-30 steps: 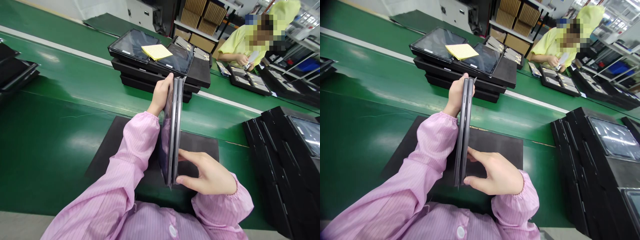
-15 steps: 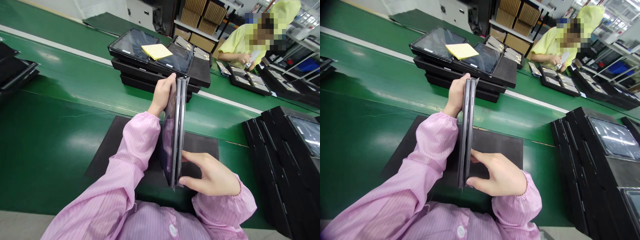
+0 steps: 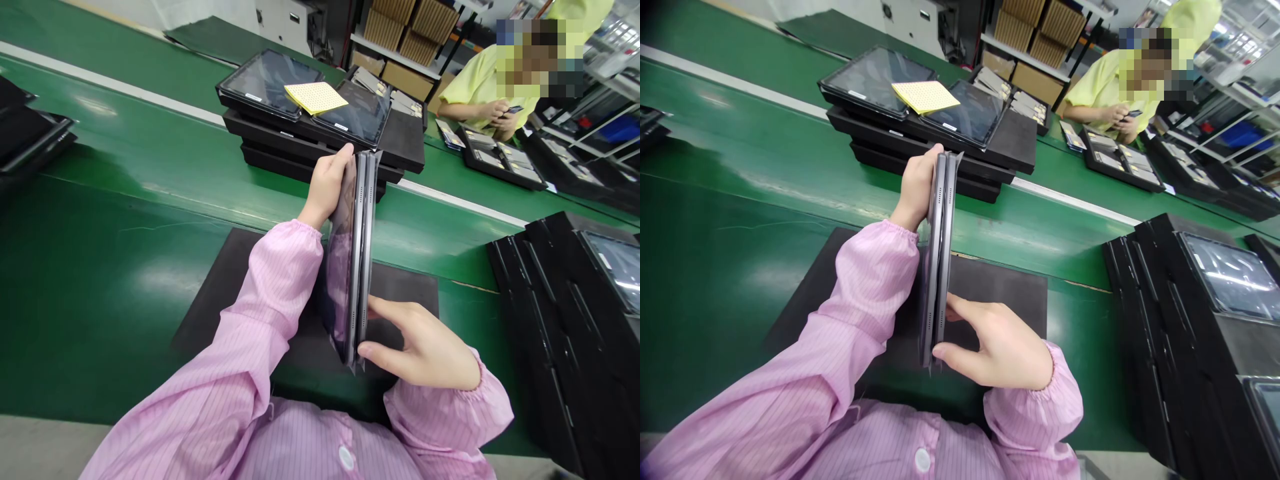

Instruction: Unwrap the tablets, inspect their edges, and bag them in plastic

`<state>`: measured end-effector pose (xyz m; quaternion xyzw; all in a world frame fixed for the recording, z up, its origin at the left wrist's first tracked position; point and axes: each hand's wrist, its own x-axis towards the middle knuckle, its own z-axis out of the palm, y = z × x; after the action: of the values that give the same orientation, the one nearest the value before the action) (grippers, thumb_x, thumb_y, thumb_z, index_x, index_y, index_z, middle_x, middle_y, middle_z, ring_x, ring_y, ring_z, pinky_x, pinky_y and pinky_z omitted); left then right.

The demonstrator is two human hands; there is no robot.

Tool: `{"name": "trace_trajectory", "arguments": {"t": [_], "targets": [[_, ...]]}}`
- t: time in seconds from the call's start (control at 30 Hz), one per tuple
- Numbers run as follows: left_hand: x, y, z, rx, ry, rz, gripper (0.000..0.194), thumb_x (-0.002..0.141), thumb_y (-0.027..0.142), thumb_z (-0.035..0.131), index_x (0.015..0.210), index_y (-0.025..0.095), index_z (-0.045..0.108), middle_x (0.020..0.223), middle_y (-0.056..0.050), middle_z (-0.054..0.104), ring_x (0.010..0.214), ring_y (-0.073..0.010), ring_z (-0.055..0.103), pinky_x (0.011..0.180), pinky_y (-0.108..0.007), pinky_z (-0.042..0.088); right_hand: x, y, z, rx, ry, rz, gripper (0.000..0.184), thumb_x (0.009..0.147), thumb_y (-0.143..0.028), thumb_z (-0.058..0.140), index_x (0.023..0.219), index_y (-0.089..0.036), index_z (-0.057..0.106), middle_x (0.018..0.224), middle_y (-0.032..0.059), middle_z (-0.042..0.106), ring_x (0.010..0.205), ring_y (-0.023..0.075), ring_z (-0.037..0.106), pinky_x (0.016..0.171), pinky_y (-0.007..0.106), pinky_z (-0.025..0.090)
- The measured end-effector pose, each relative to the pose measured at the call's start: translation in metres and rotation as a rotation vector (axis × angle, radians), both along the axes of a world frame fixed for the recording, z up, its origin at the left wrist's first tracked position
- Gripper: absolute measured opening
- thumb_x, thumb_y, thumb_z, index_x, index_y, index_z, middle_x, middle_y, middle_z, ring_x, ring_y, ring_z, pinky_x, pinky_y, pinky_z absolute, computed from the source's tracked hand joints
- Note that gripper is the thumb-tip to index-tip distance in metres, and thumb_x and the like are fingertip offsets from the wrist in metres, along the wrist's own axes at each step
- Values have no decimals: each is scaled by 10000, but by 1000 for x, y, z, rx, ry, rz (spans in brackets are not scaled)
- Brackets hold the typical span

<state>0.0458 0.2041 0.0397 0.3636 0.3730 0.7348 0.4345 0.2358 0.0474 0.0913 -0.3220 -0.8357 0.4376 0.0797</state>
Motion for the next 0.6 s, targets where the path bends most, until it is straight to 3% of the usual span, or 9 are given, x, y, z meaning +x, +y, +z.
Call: {"name": "trace_trajectory", "arguments": {"t": [0.13,0.3,0.47,0.6], "targets": [[-5,7,-10,-54,-14,2,535,960,219,626,496,181,363,513,54,306,487,-80,347,523,-247,318,-5,1,-2,-55,17,-36,474,966,-297,545,1417,-151,530,1250,92,749,1155,251,723,993,386,577],[-8,12,-17,-48,42,-21,539,956,323,638,493,191,396,491,51,322,494,-96,352,534,-262,335,-9,1,-2,-70,23,-51,479,974,-291,524,1431,-148,518,1250,96,749,1135,257,732,988,400,583],[-7,12,-17,-26,64,-3,550,937,373,660,494,199,384,498,42,324,526,-113,387,558,-277,343,-9,1,0,-54,11,-40,470,976,-292,533,1435,-189,515,1255,84,750,1138,258,731,977,403,589],[-4,6,-10,17,94,2,561,915,398,689,503,204,360,512,31,324,558,-126,423,567,-285,356,-4,-2,1,-46,-35,-30,487,955,-307,588,1420,-177,526,1156,78,788,1011,259,774,875,380,613]]}}
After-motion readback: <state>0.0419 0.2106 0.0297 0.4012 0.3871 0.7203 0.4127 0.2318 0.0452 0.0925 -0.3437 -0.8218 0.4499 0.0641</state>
